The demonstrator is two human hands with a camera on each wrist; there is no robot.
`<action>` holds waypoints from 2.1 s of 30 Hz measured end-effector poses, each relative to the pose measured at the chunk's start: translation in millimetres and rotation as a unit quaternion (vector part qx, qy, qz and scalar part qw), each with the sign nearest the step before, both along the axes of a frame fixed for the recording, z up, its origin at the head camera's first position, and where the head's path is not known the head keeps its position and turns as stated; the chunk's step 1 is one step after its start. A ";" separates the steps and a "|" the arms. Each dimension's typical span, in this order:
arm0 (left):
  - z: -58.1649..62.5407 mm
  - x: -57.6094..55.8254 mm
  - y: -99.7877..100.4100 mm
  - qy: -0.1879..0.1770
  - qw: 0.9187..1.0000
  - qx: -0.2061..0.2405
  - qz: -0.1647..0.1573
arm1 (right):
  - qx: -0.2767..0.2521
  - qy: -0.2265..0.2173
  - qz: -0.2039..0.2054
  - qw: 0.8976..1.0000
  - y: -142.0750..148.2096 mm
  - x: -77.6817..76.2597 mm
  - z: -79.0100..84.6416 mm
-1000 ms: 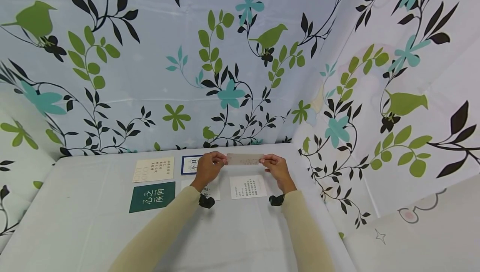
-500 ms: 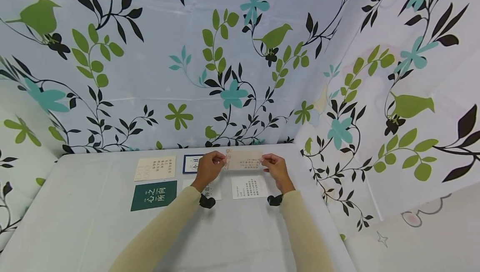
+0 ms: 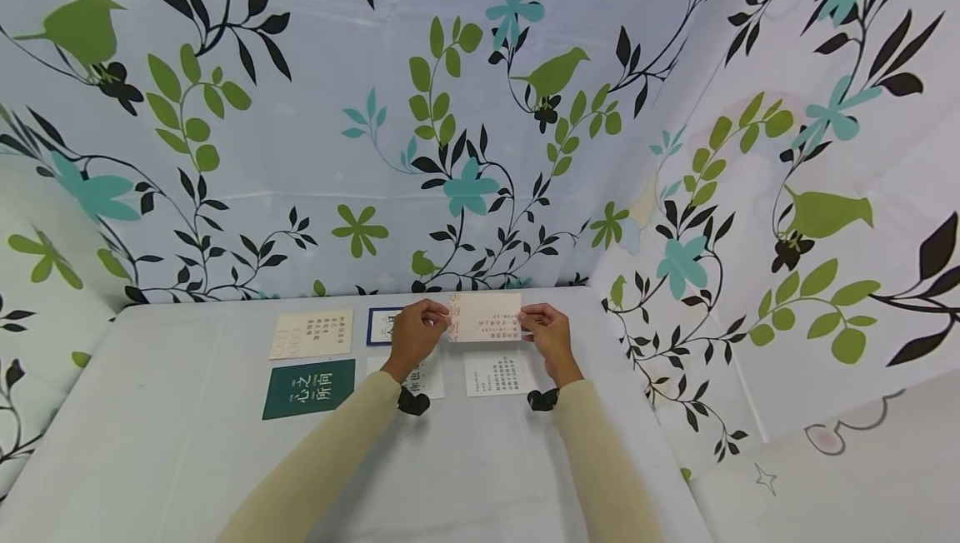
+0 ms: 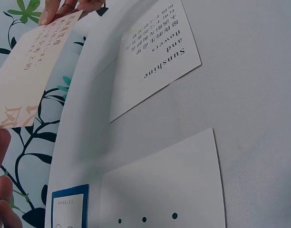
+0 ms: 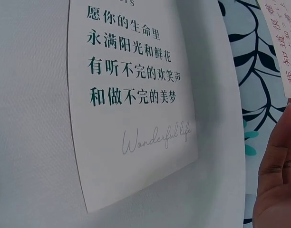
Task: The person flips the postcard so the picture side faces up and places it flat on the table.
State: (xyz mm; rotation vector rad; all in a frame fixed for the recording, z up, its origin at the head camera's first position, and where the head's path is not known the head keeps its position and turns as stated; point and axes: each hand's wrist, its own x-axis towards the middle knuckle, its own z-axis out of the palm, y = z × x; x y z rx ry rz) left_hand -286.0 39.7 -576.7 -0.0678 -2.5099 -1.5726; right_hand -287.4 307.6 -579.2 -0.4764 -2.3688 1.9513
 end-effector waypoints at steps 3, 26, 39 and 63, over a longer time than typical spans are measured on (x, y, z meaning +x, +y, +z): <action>0.1 1.0 -1.5 0.002 1.000 -0.008 -0.003 | -0.005 0.007 -0.006 1.000 -1.6 0.7 0.2; -8.5 8.5 -8.3 -0.026 0.996 -0.064 -0.052 | -0.002 -0.035 0.033 0.999 -7.4 9.6 -2.2; -5.9 11.9 -10.1 -0.015 0.997 -0.069 -0.030 | 0.002 -0.010 0.032 0.999 -12.3 16.5 -6.1; -17.3 14.7 -4.4 -0.109 0.973 -0.169 -0.115 | 0.138 -0.062 0.020 0.988 -20.2 21.5 -16.5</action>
